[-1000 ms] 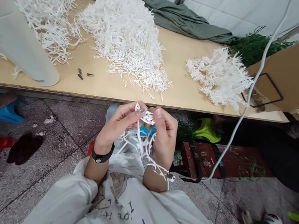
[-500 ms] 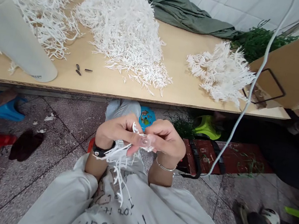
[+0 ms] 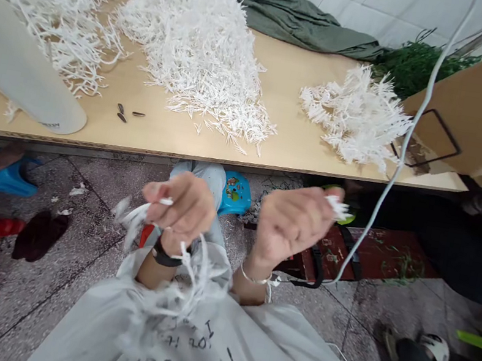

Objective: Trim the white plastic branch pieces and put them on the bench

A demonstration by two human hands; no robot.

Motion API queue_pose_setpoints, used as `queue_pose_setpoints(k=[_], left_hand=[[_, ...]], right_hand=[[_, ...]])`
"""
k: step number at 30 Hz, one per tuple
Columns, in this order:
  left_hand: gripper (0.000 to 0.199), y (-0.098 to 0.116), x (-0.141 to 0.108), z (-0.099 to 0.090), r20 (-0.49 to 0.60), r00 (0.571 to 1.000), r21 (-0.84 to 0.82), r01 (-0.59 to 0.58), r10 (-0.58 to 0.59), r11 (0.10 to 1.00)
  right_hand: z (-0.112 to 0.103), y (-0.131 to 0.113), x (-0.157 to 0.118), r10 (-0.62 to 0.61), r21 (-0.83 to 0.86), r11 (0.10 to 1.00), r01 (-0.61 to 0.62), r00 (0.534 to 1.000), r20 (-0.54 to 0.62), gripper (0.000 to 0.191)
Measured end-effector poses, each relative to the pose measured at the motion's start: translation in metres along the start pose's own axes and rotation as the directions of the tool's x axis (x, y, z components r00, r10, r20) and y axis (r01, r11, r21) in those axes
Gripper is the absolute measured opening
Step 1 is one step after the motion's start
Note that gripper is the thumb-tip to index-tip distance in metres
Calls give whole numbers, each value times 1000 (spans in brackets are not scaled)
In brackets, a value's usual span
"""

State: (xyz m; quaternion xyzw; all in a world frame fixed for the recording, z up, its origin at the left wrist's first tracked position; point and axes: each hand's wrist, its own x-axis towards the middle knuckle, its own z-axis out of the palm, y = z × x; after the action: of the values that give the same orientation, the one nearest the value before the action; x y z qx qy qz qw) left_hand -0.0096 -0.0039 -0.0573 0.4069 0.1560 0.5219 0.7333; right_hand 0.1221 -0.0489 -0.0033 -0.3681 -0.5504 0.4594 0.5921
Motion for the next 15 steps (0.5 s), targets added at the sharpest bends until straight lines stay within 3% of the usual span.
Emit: queue_pose_setpoints(k=[3,6,8,10,12,15], left_hand=[[76,26,9,5,55,976,-85,-204,209,975],[72,45,12,19,137,935,-157,-305,326,939],[66,49,11,29,113,943,-227,-281,312,932],[59,47,10,35,73,974,-254,-190,215,948],[52,43,9,36,30,993,-251,-103,114,962],[44,39,12,33,-74,994,-263,-101,84,960]], right_hand=[[-2,-6,6,-77,-86,994,72,996,-52,42],[-3,-11,11,-213,-148,970,194,968,-131,44],[0,-11,13,-330,-140,942,306,922,-201,46],[4,-10,14,-402,-140,915,378,876,-267,46],[6,-6,15,-425,-190,905,382,843,-329,45],[-1,1,25,-462,-339,878,338,783,-417,41]])
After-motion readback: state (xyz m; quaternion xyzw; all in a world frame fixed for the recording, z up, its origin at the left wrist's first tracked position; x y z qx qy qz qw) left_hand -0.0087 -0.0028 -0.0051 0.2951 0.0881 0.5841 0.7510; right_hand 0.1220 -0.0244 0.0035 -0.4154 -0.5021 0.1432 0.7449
